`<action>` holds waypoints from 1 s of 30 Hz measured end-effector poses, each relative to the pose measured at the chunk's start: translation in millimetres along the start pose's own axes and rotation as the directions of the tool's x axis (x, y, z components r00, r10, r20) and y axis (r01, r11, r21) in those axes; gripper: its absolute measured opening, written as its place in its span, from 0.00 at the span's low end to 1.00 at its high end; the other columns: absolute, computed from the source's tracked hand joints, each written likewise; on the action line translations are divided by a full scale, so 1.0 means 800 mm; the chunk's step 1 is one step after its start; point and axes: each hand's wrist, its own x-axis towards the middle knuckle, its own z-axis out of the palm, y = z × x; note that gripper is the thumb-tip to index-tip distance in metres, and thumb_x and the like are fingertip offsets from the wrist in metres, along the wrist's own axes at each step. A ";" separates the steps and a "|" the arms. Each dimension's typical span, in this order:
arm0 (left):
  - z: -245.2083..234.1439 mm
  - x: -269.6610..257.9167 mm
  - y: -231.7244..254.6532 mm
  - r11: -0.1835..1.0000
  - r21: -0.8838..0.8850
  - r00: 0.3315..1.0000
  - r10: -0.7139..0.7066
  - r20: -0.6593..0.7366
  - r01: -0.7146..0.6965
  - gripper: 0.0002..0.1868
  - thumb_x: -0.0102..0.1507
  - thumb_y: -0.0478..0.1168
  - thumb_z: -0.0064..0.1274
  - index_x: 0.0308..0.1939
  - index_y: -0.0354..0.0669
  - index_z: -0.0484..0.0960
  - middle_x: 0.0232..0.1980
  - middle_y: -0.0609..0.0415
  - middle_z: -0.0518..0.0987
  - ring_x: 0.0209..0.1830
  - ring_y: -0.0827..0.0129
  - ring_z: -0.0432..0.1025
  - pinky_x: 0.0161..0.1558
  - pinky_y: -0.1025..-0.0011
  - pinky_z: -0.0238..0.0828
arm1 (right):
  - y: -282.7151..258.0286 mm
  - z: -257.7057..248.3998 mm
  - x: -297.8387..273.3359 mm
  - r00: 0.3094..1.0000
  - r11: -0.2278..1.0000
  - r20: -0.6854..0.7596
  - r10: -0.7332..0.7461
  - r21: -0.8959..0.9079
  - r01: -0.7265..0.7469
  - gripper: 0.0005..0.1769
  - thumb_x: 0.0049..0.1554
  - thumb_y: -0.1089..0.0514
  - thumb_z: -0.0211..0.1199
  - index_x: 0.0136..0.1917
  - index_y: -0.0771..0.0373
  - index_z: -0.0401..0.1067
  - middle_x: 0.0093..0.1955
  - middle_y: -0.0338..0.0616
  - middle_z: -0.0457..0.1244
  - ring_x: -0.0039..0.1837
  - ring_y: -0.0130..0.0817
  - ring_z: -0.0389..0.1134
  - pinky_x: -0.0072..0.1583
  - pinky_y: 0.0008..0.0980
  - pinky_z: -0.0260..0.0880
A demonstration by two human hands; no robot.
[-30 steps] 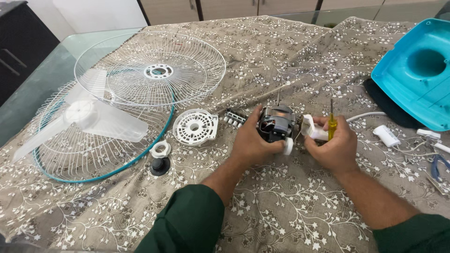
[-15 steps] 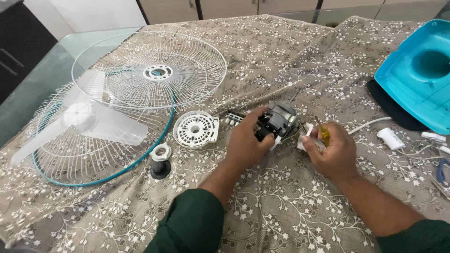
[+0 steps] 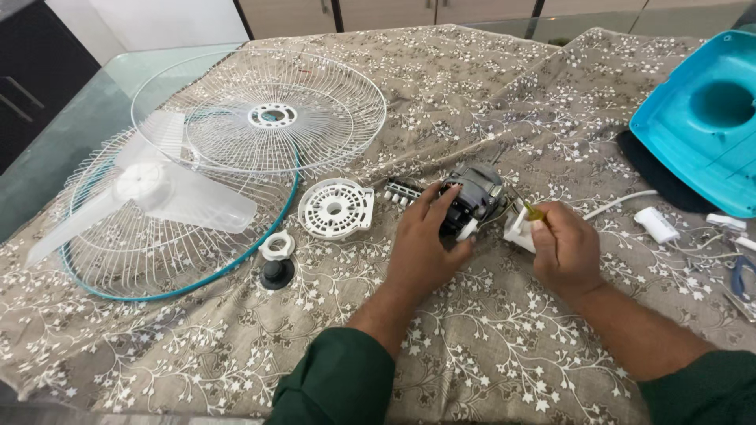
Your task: The person disassembles an electric fan on a table. They use a screwdriver to unscrew and remove the speed-control switch panel from the blue fan housing, detach the capacitor and wiring, then unscrew and separate the motor housing to expose the motor windings and shaft.
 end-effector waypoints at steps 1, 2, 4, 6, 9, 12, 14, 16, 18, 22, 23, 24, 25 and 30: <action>0.001 -0.002 -0.001 1.000 -0.011 1.000 -0.002 0.003 0.003 0.42 0.54 0.45 0.66 0.72 0.50 0.70 0.78 0.43 0.65 0.73 0.44 0.64 0.70 0.54 0.62 | -0.004 -0.005 0.000 0.999 0.999 -0.021 -0.048 -0.009 0.048 0.13 0.65 0.52 0.55 0.51 0.65 0.69 0.36 0.44 0.61 0.37 0.34 0.63 0.40 0.40 0.66; 0.002 -0.003 -0.003 1.000 -0.021 1.000 -0.005 0.007 0.005 0.42 0.55 0.45 0.67 0.73 0.50 0.70 0.78 0.44 0.65 0.72 0.45 0.64 0.70 0.54 0.63 | -0.009 -0.009 -0.002 0.999 0.999 0.031 0.030 0.013 -0.031 0.13 0.64 0.51 0.56 0.51 0.65 0.69 0.34 0.43 0.62 0.34 0.32 0.63 0.38 0.39 0.66; 0.003 -0.005 -0.004 1.000 -0.022 1.000 0.004 0.003 -0.004 0.42 0.55 0.45 0.68 0.73 0.50 0.70 0.78 0.43 0.65 0.72 0.45 0.64 0.69 0.55 0.63 | -0.022 -0.017 -0.004 0.974 0.981 0.135 0.180 0.043 -0.187 0.15 0.62 0.49 0.58 0.51 0.64 0.67 0.30 0.39 0.62 0.30 0.27 0.62 0.34 0.37 0.65; 0.003 -0.002 -0.005 1.000 0.000 0.999 0.029 -0.016 -0.029 0.43 0.55 0.45 0.69 0.73 0.50 0.70 0.77 0.42 0.64 0.73 0.43 0.63 0.69 0.54 0.62 | -0.037 -0.030 -0.014 0.928 0.964 0.272 0.255 -0.001 -0.265 0.16 0.61 0.47 0.58 0.51 0.62 0.67 0.30 0.39 0.62 0.28 0.28 0.61 0.31 0.36 0.65; 0.004 -0.004 -0.006 0.998 -0.055 1.000 0.016 -0.025 -0.018 0.43 0.54 0.46 0.68 0.73 0.49 0.69 0.77 0.43 0.66 0.71 0.46 0.66 0.69 0.57 0.65 | -0.053 -0.039 -0.023 0.720 0.900 0.554 0.418 -0.142 -0.413 0.15 0.61 0.45 0.60 0.50 0.57 0.73 0.30 0.41 0.65 0.28 0.30 0.60 0.33 0.34 0.64; 0.001 -0.004 -0.005 0.999 -0.040 1.000 0.000 -0.030 -0.001 0.44 0.53 0.44 0.68 0.73 0.48 0.69 0.75 0.41 0.66 0.72 0.44 0.65 0.69 0.56 0.64 | -0.058 -0.038 -0.020 0.575 0.846 0.678 0.458 -0.135 -0.515 0.14 0.61 0.48 0.59 0.53 0.57 0.76 0.32 0.38 0.69 0.29 0.26 0.64 0.35 0.29 0.66; 0.003 -0.001 -0.005 0.999 -0.040 1.000 0.007 -0.030 -0.008 0.44 0.53 0.44 0.68 0.73 0.47 0.69 0.75 0.41 0.67 0.72 0.44 0.66 0.69 0.56 0.65 | -0.048 -0.043 -0.011 0.525 0.823 0.721 0.452 -0.111 -0.557 0.15 0.61 0.52 0.56 0.58 0.55 0.77 0.31 0.37 0.70 0.28 0.24 0.65 0.34 0.26 0.66; 0.003 -0.003 -0.004 0.999 -0.038 1.000 0.001 -0.030 -0.002 0.44 0.53 0.44 0.68 0.73 0.47 0.69 0.75 0.41 0.67 0.71 0.44 0.66 0.69 0.56 0.65 | -0.038 -0.042 0.001 0.444 0.803 0.779 0.443 -0.124 -0.583 0.19 0.63 0.53 0.51 0.63 0.51 0.77 0.29 0.39 0.69 0.26 0.25 0.64 0.31 0.27 0.66; 0.002 -0.002 -0.003 0.999 -0.038 0.999 -0.005 -0.032 0.004 0.44 0.53 0.44 0.68 0.72 0.46 0.69 0.76 0.41 0.67 0.71 0.44 0.66 0.68 0.56 0.65 | -0.034 -0.036 0.001 0.463 0.757 0.743 0.483 -0.089 -0.648 0.18 0.63 0.56 0.52 0.63 0.54 0.76 0.28 0.42 0.68 0.25 0.26 0.62 0.30 0.28 0.63; 0.001 0.002 0.000 0.999 -0.032 1.000 -0.014 -0.015 0.013 0.44 0.53 0.44 0.67 0.72 0.45 0.69 0.75 0.40 0.67 0.71 0.45 0.67 0.68 0.56 0.66 | -0.029 -0.029 -0.005 0.481 0.708 0.715 0.508 -0.028 -0.706 0.17 0.62 0.59 0.54 0.62 0.58 0.75 0.30 0.43 0.71 0.24 0.26 0.61 0.29 0.28 0.62; 0.001 0.001 0.001 0.999 -0.029 1.000 -0.023 -0.011 0.022 0.44 0.53 0.44 0.67 0.72 0.46 0.69 0.75 0.40 0.67 0.70 0.45 0.67 0.68 0.56 0.66 | -0.027 -0.029 -0.007 0.493 0.701 0.710 0.503 -0.002 -0.713 0.17 0.62 0.60 0.54 0.62 0.58 0.76 0.30 0.43 0.71 0.25 0.25 0.61 0.29 0.28 0.62; 0.000 0.000 0.001 0.999 -0.026 0.999 -0.032 -0.007 0.032 0.43 0.52 0.43 0.67 0.72 0.46 0.70 0.75 0.41 0.67 0.70 0.45 0.67 0.68 0.56 0.66 | -0.025 -0.030 -0.008 0.504 0.694 0.705 0.499 0.023 -0.720 0.18 0.61 0.61 0.53 0.62 0.59 0.76 0.30 0.43 0.71 0.25 0.25 0.61 0.29 0.28 0.63; -0.001 0.000 0.002 0.999 -0.026 1.000 -0.027 -0.010 0.026 0.43 0.53 0.44 0.67 0.72 0.46 0.70 0.75 0.41 0.67 0.70 0.45 0.67 0.68 0.56 0.66 | -0.023 -0.031 -0.008 0.516 0.686 0.698 0.496 0.049 -0.726 0.18 0.61 0.62 0.53 0.62 0.60 0.76 0.31 0.44 0.71 0.25 0.24 0.62 0.29 0.28 0.63; -0.003 0.001 0.007 0.995 -0.032 0.994 -0.097 0.047 0.099 0.43 0.54 0.45 0.67 0.72 0.46 0.68 0.76 0.41 0.65 0.70 0.47 0.67 0.65 0.57 0.68 | -0.021 -0.031 -0.008 0.484 0.684 0.691 0.537 -0.021 -0.729 0.16 0.63 0.58 0.55 0.61 0.58 0.78 0.30 0.44 0.71 0.24 0.26 0.62 0.29 0.29 0.64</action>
